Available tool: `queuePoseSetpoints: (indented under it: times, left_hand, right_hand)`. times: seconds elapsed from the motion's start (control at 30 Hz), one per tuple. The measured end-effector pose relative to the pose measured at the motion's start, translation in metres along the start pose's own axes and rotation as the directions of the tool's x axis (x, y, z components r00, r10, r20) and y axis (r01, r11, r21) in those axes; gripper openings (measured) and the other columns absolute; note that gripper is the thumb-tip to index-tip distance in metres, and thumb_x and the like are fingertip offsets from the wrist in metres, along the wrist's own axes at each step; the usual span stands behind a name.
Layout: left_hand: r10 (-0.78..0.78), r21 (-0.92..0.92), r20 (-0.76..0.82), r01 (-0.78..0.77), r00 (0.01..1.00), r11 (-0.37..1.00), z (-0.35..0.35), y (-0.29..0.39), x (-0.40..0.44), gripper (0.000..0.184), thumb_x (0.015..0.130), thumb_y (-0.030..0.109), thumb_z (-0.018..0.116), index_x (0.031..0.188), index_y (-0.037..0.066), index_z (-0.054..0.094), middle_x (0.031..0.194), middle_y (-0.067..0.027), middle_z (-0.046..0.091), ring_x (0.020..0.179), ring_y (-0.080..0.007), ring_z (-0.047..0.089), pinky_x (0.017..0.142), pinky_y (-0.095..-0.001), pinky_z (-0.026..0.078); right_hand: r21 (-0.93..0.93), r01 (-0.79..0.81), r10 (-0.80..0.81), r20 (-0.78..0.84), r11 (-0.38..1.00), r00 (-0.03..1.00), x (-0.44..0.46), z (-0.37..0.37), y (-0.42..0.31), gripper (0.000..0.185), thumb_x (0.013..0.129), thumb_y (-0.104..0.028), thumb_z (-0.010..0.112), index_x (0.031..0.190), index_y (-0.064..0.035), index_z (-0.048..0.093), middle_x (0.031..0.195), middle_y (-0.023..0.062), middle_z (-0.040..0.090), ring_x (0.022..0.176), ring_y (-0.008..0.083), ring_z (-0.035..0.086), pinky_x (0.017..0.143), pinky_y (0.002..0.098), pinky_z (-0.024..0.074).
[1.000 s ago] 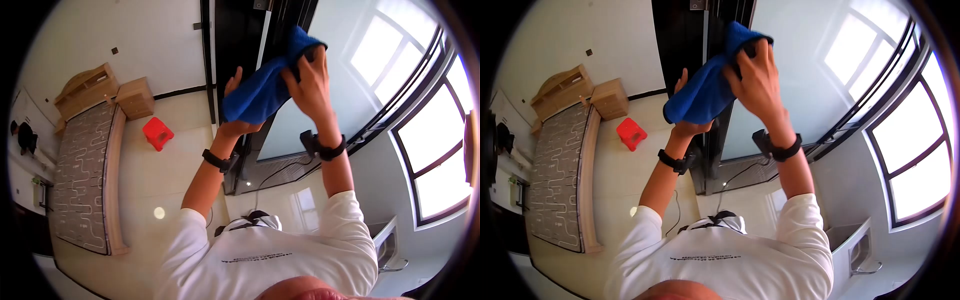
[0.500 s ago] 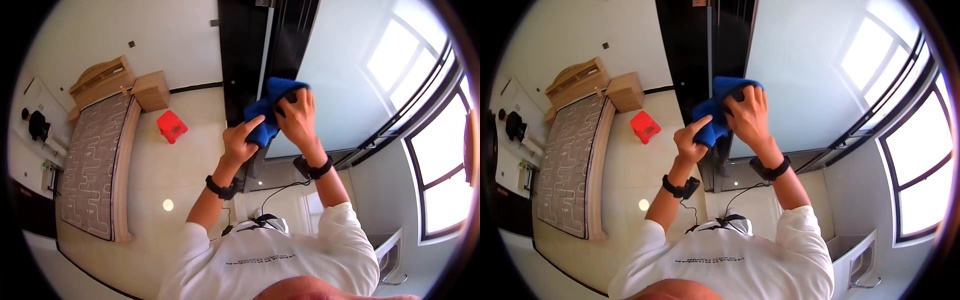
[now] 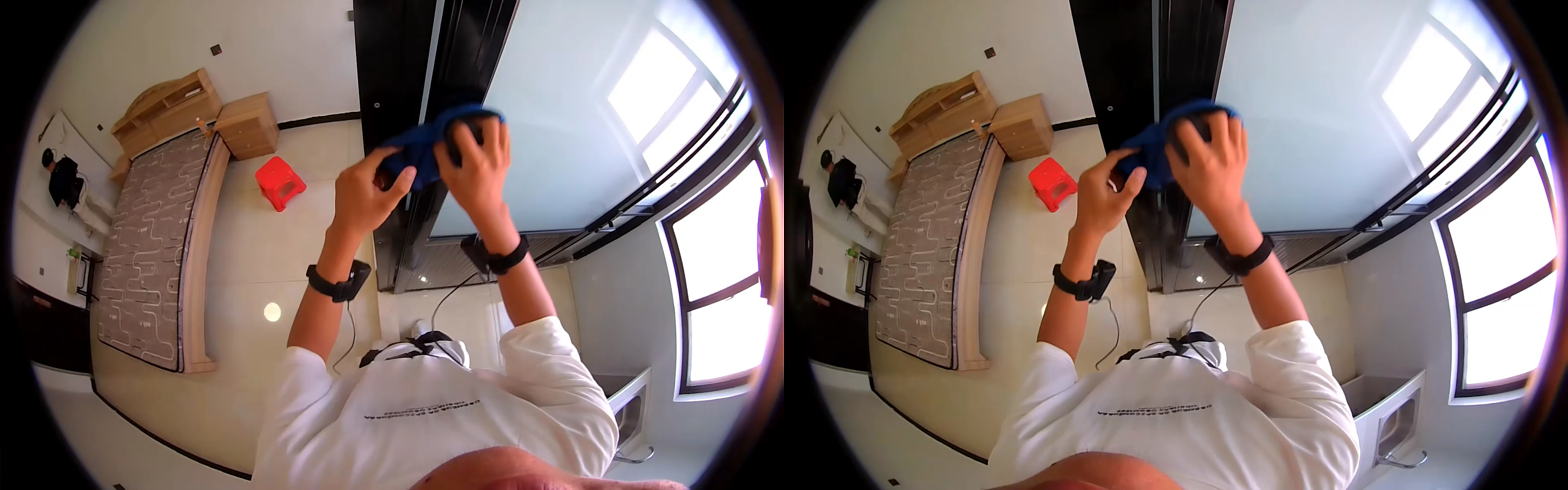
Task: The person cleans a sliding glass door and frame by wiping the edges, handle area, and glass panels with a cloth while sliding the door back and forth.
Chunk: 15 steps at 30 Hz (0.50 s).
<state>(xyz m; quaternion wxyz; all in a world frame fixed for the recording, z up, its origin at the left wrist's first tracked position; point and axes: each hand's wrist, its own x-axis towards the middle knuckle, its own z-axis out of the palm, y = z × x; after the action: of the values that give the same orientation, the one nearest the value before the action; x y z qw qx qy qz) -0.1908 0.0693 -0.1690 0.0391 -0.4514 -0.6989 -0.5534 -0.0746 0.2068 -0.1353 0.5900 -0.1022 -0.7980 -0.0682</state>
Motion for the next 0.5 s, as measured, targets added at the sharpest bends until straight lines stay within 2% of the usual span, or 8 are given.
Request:
queuePoseSetpoints:
  times: [0.03, 0.1, 0.2, 0.23, 0.3, 0.4, 0.43, 0.5]
  left_hand:
    - [-0.136, -0.004, 0.052, 0.136, 0.989, 0.991, 0.005, -0.005, -0.007, 0.036, 0.084, 0.038, 0.073, 0.101, 0.005, 0.072, 0.061, -0.0079, 0.061, 0.053, -0.0169, 0.058, 0.052, -0.0301, 0.045]
    - [-0.15, 0.021, 0.022, 0.149, 0.988, 0.989, 0.019, -0.016, -0.021, 0.037, 0.083, 0.037, 0.075, 0.102, 0.006, 0.07, 0.063, -0.0088, 0.063, 0.055, -0.0209, 0.062, 0.054, -0.0321, 0.048]
    - [-0.014, 0.136, -0.046, 0.02, 0.999, 0.991, 0.028, -0.023, -0.034, 0.032, 0.083, 0.019, 0.076, 0.107, 0.001, 0.065, 0.084, -0.0155, 0.067, 0.067, -0.0316, 0.064, 0.063, -0.0352, 0.052]
    - [-0.007, 0.139, -0.052, 0.014, 0.999, 0.99, 0.027, -0.022, -0.026, 0.032, 0.083, 0.019, 0.076, 0.107, 0.001, 0.065, 0.084, -0.0155, 0.067, 0.067, -0.0316, 0.064, 0.063, -0.0352, 0.052]
    - [0.161, 0.182, -0.147, -0.133, 0.976, 0.974, 0.02, -0.015, -0.008, 0.029, 0.084, 0.013, 0.074, 0.108, 0.002, 0.065, 0.094, -0.0152, 0.066, 0.073, -0.0308, 0.065, 0.066, -0.0344, 0.052]
    - [0.368, 0.215, -0.248, -0.32, 0.896, 0.923, -0.001, 0.025, 0.04, 0.033, 0.079, 0.001, 0.072, 0.112, 0.004, 0.066, 0.087, -0.0131, 0.06, 0.071, -0.0305, 0.059, 0.064, -0.0352, 0.049]
    - [0.366, 0.215, -0.247, -0.318, 0.897, 0.923, -0.008, 0.037, 0.056, 0.033, 0.079, 0.001, 0.072, 0.112, 0.004, 0.066, 0.087, -0.0131, 0.06, 0.071, -0.0305, 0.059, 0.064, -0.0352, 0.049]
    - [0.549, 0.361, -0.321, -0.436, 0.772, 0.824, -0.016, 0.053, 0.081, 0.041, 0.075, -0.004, 0.072, 0.115, 0.005, 0.065, 0.083, -0.0134, 0.054, 0.071, -0.031, 0.056, 0.064, -0.0361, 0.047]
  right_hand:
    - [0.011, -0.023, 0.023, 0.057, 1.0, 0.998, -0.018, 0.002, -0.001, 0.022, 0.067, -0.015, 0.078, 0.086, -0.0156, 0.068, 0.09, 0.0085, 0.051, 0.083, 0.0303, 0.053, 0.072, 0.0405, 0.0443]
    - [0.022, -0.05, 0.047, 0.115, 0.999, 0.992, -0.046, 0.007, 0.002, 0.022, 0.067, -0.015, 0.078, 0.086, -0.0151, 0.068, 0.09, 0.0092, 0.051, 0.083, 0.0307, 0.053, 0.072, 0.0407, 0.0442]
    - [0.089, -0.098, 0.079, 0.195, 0.991, 0.978, -0.063, 0.005, 0.005, 0.022, 0.069, -0.012, 0.077, 0.088, -0.0104, 0.066, 0.093, 0.0134, 0.052, 0.085, 0.0337, 0.053, 0.071, 0.0424, 0.0448]
    - [0.093, -0.093, 0.074, 0.186, 0.991, 0.98, -0.053, 0.005, 0.006, 0.022, 0.069, -0.012, 0.077, 0.088, -0.0104, 0.066, 0.093, 0.0134, 0.052, 0.085, 0.0337, 0.053, 0.071, 0.0424, 0.0448]
    - [0.122, -0.15, 0.137, 0.107, 0.981, 0.985, -0.033, 0.0, 0.004, 0.024, 0.07, -0.011, 0.077, 0.091, -0.0082, 0.066, 0.096, 0.0155, 0.052, 0.088, 0.0363, 0.054, 0.074, 0.0446, 0.0459]
    - [0.1, -0.151, 0.156, -0.044, 0.984, 0.987, 0.023, -0.011, -0.003, 0.029, 0.072, -0.012, 0.077, 0.098, -0.0058, 0.065, 0.103, 0.0198, 0.051, 0.092, 0.039, 0.053, 0.078, 0.0466, 0.0461]
    - [0.092, -0.145, 0.152, -0.076, 0.985, 0.985, 0.037, -0.011, -0.003, 0.031, 0.073, -0.013, 0.077, 0.1, -0.0048, 0.065, 0.107, 0.0221, 0.049, 0.096, 0.0403, 0.052, 0.081, 0.0478, 0.0455]
    - [0.075, -0.141, 0.153, -0.178, 0.987, 0.972, 0.052, 0.009, -0.004, 0.036, 0.072, -0.017, 0.078, 0.102, -0.0037, 0.064, 0.11, 0.0249, 0.046, 0.099, 0.0422, 0.049, 0.085, 0.0502, 0.0435]
